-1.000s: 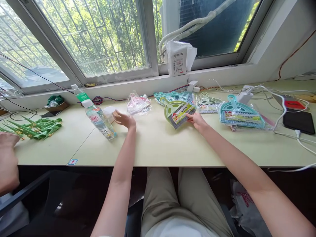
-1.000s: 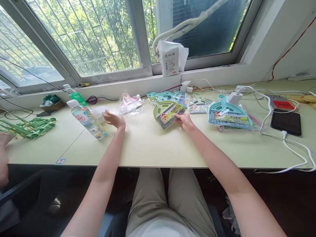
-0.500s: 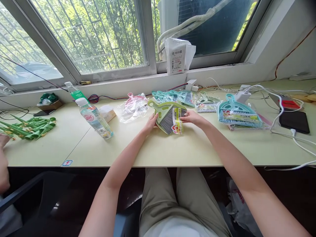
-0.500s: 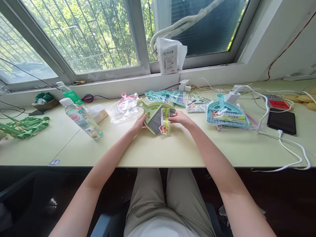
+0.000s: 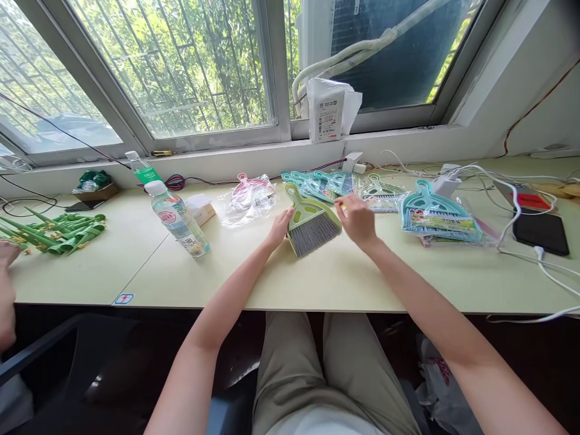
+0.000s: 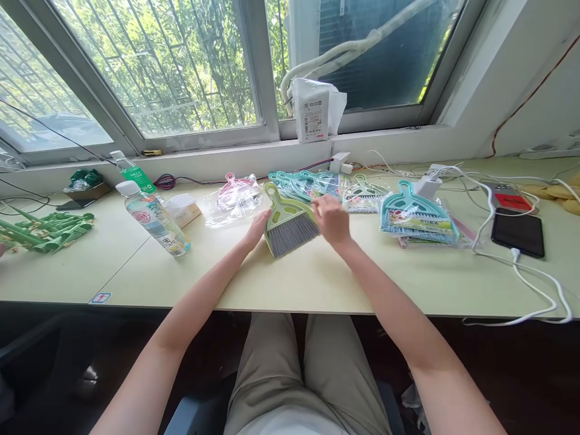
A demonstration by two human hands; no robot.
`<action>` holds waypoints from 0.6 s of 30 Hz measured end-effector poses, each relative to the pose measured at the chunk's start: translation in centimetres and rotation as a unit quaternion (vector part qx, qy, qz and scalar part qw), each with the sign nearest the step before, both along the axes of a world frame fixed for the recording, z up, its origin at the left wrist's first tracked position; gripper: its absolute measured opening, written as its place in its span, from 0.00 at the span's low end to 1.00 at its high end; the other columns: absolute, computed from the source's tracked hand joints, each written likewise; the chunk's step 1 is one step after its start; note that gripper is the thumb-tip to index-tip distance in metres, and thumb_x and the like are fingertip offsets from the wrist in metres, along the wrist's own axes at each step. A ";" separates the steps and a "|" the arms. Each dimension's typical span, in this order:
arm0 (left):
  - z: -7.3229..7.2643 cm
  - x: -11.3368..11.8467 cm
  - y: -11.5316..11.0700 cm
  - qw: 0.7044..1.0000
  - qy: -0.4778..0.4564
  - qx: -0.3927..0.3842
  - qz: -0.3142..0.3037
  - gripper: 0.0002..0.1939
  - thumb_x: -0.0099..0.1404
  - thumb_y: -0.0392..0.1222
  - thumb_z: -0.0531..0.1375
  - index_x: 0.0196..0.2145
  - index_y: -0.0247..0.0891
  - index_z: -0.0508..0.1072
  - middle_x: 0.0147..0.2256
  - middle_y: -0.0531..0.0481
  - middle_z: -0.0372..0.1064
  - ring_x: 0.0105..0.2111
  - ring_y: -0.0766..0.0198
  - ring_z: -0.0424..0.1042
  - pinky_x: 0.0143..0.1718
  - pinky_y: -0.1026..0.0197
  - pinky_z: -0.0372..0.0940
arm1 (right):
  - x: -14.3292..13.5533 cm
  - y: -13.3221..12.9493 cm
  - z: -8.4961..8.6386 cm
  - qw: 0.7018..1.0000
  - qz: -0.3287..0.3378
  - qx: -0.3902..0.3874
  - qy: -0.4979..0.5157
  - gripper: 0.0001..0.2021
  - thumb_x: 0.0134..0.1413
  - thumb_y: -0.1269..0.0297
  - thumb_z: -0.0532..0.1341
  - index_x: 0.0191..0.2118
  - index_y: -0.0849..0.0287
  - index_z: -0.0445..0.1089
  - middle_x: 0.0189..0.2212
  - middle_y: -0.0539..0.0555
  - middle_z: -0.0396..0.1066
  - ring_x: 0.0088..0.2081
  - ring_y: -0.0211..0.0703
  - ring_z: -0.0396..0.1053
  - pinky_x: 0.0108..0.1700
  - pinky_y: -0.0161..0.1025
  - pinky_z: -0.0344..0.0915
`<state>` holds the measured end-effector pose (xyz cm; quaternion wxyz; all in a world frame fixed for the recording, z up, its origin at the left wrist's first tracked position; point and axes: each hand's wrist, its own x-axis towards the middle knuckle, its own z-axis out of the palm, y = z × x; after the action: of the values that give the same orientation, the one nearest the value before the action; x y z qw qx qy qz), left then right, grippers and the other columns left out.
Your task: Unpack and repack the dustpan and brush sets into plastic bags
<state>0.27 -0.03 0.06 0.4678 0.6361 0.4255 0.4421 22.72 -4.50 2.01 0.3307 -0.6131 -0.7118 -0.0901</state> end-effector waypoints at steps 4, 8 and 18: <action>0.1 1.1 -1.3 0.996 0.054 0.066 0.002 0.25 0.68 0.63 0.49 0.32 0.38 0.69 0.33 0.48 0.71 0.38 0.58 0.70 0.41 0.58 0.64 | -3.8 -0.6 -1.2 0.996 0.094 0.004 0.003 0.17 0.66 0.56 0.50 0.47 0.57 0.73 0.46 0.62 0.72 0.50 0.58 0.63 0.50 0.51 0.61; -0.2 2.0 -2.1 0.993 0.080 0.085 -0.019 0.26 0.69 0.62 0.46 0.32 0.38 0.70 0.34 0.48 0.72 0.38 0.59 0.69 0.43 0.58 0.63 | -4.0 -0.2 -1.6 0.996 0.070 -0.005 0.062 0.18 0.66 0.58 0.48 0.35 0.57 0.73 0.36 0.60 0.72 0.42 0.53 0.67 0.45 0.47 0.62; -0.5 -2.8 3.0 0.992 0.104 0.018 0.068 0.18 0.68 0.50 0.51 0.35 0.35 0.75 0.39 0.44 0.75 0.45 0.54 0.70 0.50 0.56 0.61 | 2.6 0.5 -0.6 0.930 0.097 -0.132 0.328 0.21 0.64 0.50 0.46 0.36 0.54 0.73 0.33 0.56 0.74 0.41 0.51 0.72 0.40 0.44 0.68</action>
<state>-2.57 3.01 -0.45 0.3785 0.6564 0.5063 0.4118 25.29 -4.00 1.45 0.4690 -0.5746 -0.6250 0.2436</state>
